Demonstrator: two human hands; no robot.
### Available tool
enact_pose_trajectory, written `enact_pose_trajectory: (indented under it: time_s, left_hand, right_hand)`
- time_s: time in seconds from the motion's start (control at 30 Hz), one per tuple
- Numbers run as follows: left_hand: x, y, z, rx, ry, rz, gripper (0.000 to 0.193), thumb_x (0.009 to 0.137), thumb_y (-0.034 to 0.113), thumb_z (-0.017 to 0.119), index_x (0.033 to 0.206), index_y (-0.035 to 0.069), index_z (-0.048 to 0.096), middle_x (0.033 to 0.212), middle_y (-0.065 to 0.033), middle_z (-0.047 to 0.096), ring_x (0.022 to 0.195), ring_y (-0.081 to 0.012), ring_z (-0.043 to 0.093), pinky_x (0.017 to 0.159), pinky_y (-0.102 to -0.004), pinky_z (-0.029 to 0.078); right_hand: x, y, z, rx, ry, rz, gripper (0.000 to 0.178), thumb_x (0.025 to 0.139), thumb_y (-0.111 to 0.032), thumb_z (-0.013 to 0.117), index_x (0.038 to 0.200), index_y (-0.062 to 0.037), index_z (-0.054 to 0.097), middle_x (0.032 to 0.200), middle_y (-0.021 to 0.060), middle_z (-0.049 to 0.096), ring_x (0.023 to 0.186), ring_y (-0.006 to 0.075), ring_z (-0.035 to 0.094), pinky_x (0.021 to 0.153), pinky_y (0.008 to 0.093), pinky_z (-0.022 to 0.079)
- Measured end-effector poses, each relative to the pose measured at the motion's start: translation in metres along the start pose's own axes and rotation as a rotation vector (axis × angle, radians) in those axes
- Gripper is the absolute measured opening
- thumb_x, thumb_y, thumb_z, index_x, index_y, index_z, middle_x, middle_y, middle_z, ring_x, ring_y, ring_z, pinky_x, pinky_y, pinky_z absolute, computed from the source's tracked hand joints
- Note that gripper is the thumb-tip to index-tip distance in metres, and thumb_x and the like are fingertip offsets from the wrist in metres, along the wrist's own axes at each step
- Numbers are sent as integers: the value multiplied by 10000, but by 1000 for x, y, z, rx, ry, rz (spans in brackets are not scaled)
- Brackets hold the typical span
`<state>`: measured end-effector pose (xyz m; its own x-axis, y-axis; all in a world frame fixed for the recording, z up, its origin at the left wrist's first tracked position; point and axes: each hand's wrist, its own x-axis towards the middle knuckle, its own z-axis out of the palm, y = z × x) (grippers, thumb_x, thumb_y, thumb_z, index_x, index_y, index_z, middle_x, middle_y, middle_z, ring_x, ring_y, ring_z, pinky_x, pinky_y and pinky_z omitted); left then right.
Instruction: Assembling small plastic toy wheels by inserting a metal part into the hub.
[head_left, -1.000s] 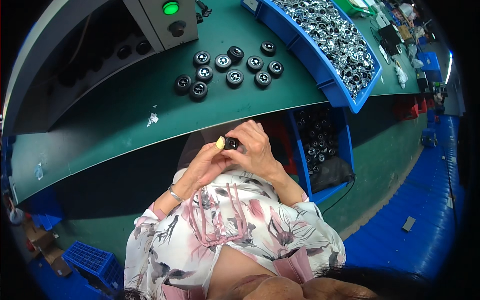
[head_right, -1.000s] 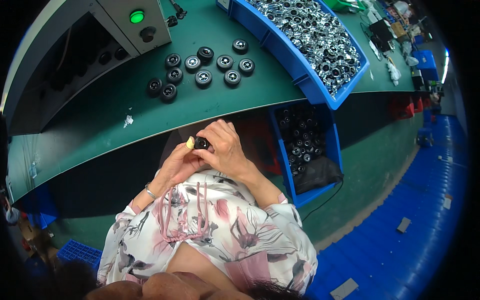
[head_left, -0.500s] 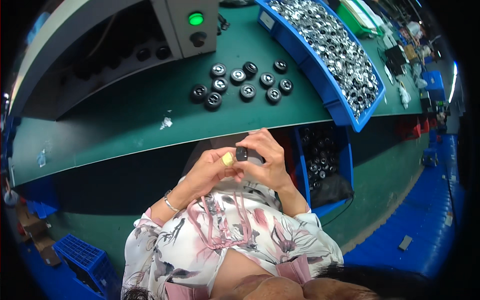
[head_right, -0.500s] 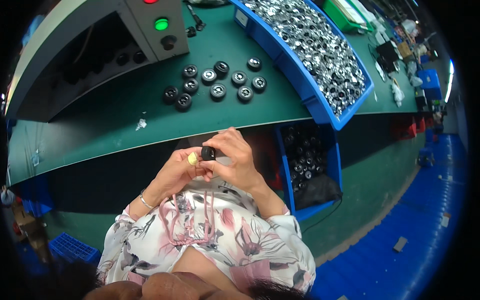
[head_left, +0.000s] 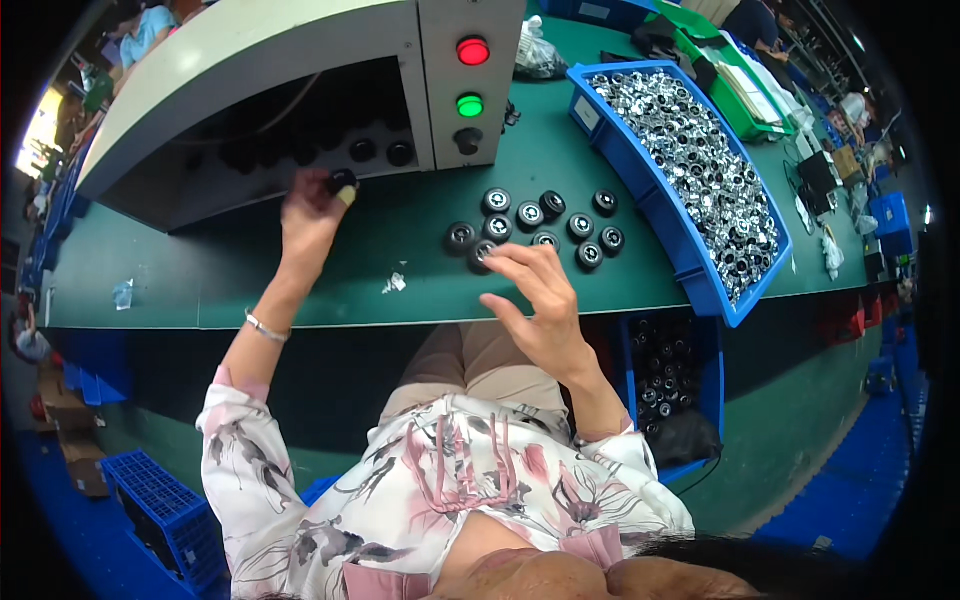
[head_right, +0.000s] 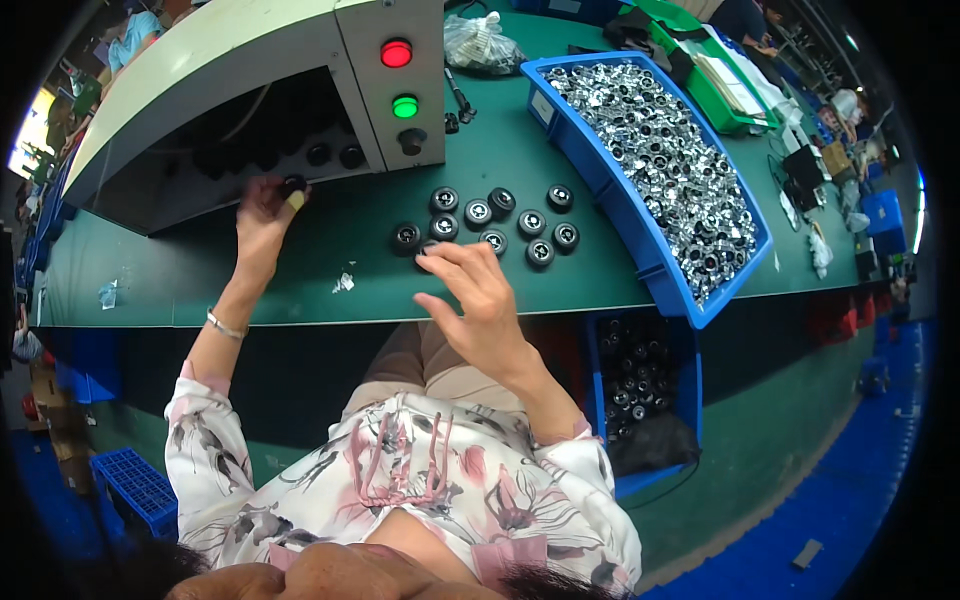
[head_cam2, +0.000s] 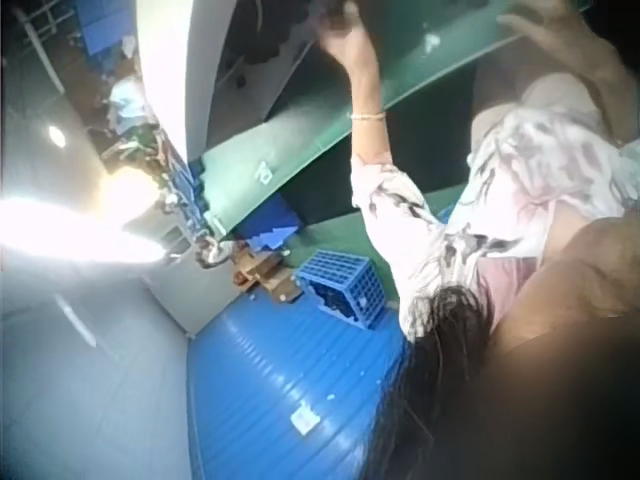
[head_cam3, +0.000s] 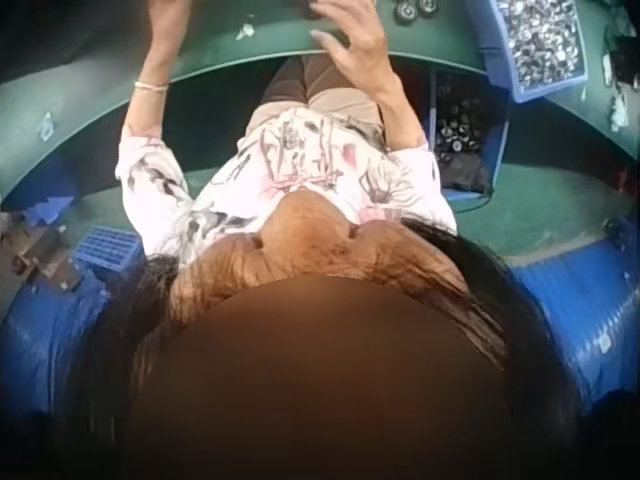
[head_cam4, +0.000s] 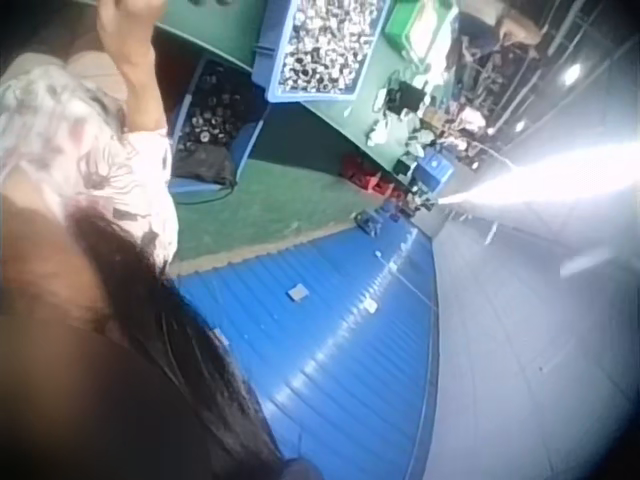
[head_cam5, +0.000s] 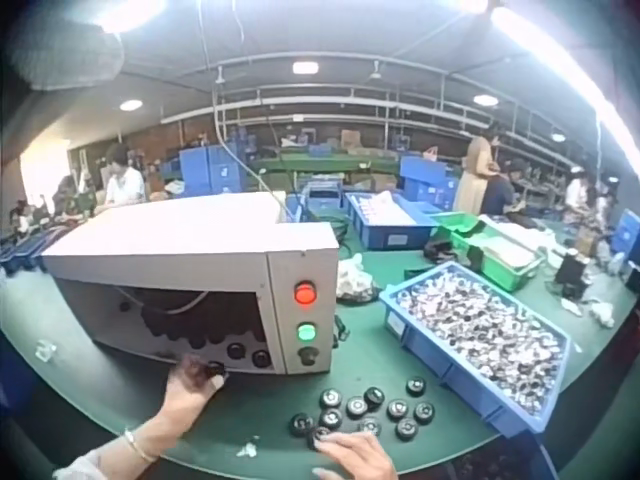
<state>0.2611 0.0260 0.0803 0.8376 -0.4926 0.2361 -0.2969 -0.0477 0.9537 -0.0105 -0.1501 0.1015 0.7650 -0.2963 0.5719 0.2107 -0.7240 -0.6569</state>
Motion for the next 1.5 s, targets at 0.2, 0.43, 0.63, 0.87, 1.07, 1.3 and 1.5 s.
enact_pose_trajectory:
  time_s: [0.2, 0.43, 0.63, 0.87, 1.07, 1.3, 1.5]
  left_hand:
    - [47, -31, -9, 602, 19, 183, 241, 866, 63, 752, 1051, 11, 606, 899, -110, 658, 791, -161, 611, 733, -315, 502]
    - [62, -48, -5, 638, 28, 362, 184, 830, 44, 743, 994, -6, 675, 900, -149, 662, 817, -243, 654, 751, -342, 513]
    - [54, -24, 6, 671, -5, 393, 200, 829, 28, 735, 1014, -15, 675, 1011, -165, 670, 864, -257, 659, 770, -354, 522]
    - [-28, 43, 25, 454, -242, 401, 264, 817, 0, 712, 1076, 5, 660, 1199, -188, 646, 1025, -307, 668, 766, -352, 552]
    - [-93, 60, 32, 263, -320, 326, 268, 800, -56, 692, 1060, 4, 661, 1218, -149, 654, 845, -193, 630, 775, -303, 521]
    - [-125, 56, 44, 157, -341, 246, 214, 836, -18, 699, 1047, 1, 663, 1214, -148, 663, 862, -192, 636, 776, -305, 526]
    - [-141, 50, 51, 107, -366, 220, 213, 838, -29, 685, 1049, -10, 660, 1215, -154, 662, 844, -175, 648, 788, -292, 537]
  right_hand:
    - [-15, 11, -17, -59, 22, 107, 337, 756, 10, 785, 1085, -3, 714, 1054, 133, 705, 966, 311, 632, 853, 401, 505]
    - [-7, 30, -40, -250, 112, 135, 250, 803, 3, 759, 1049, 7, 715, 1022, 156, 710, 949, 334, 655, 827, 398, 519]
    - [34, 62, -54, -533, 68, 81, 260, 819, 23, 695, 1078, 0, 688, 1058, 150, 675, 972, 351, 609, 841, 430, 511]
    - [65, 90, -61, -588, -429, 159, 394, 808, -2, 699, 1197, -64, 688, 1132, 94, 654, 1107, 303, 544, 951, 433, 463]
    - [66, 95, -62, -701, -381, 192, 311, 815, -36, 725, 1126, -44, 712, 1037, 95, 649, 1048, 304, 571, 910, 430, 479]
    - [64, 108, -59, -657, -80, 58, 215, 803, -42, 744, 1012, -30, 698, 927, 110, 621, 956, 311, 595, 846, 417, 507]
    - [55, 89, -54, -567, -157, 85, 229, 794, -94, 764, 1009, -41, 707, 983, 106, 634, 971, 307, 586, 841, 420, 503]
